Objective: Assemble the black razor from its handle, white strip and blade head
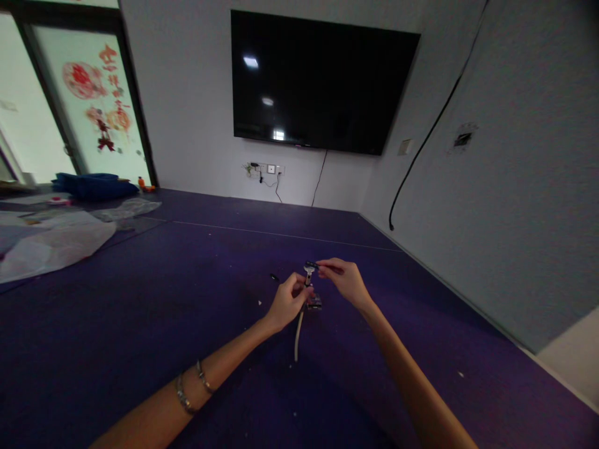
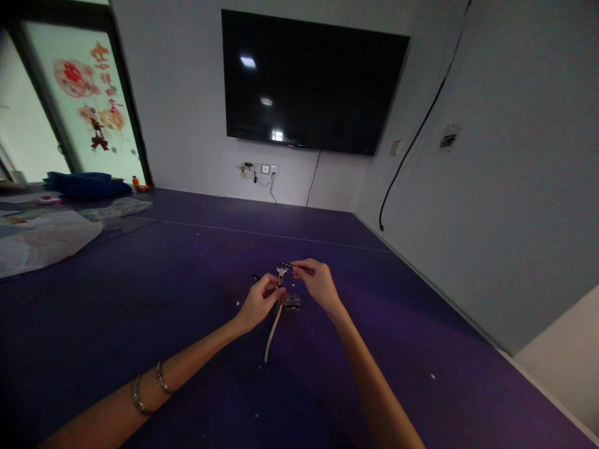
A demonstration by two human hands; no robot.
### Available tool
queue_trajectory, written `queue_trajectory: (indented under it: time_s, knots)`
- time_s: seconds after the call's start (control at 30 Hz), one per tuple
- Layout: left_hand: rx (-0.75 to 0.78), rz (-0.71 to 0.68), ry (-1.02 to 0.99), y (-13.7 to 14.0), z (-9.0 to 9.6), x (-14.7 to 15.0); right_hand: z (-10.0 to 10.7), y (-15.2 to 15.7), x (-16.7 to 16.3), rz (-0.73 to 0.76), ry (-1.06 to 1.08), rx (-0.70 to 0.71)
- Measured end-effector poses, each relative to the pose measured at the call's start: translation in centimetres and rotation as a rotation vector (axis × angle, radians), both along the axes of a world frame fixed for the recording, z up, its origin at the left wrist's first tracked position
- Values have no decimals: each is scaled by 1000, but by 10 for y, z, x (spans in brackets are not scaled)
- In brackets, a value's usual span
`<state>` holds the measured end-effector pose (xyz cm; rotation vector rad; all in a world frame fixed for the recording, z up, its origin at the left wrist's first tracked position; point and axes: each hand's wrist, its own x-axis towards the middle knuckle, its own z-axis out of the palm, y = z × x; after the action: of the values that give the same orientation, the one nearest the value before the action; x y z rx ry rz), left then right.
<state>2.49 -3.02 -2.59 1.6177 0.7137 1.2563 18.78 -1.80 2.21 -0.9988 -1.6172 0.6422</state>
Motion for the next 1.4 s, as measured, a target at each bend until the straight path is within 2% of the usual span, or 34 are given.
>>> queue_trajectory:
  time_s: [0.43,0.8,1.4]
  knots:
    - [0,-28,6,2,-2,-1,6,-7,-5,67,-29,25]
    - [-5,-23,2,0,1,-2,11,-13,-8,29,-67,43]
    - [-2,3,19,-2,2,0,3,-5,-6,34,-61,-7]
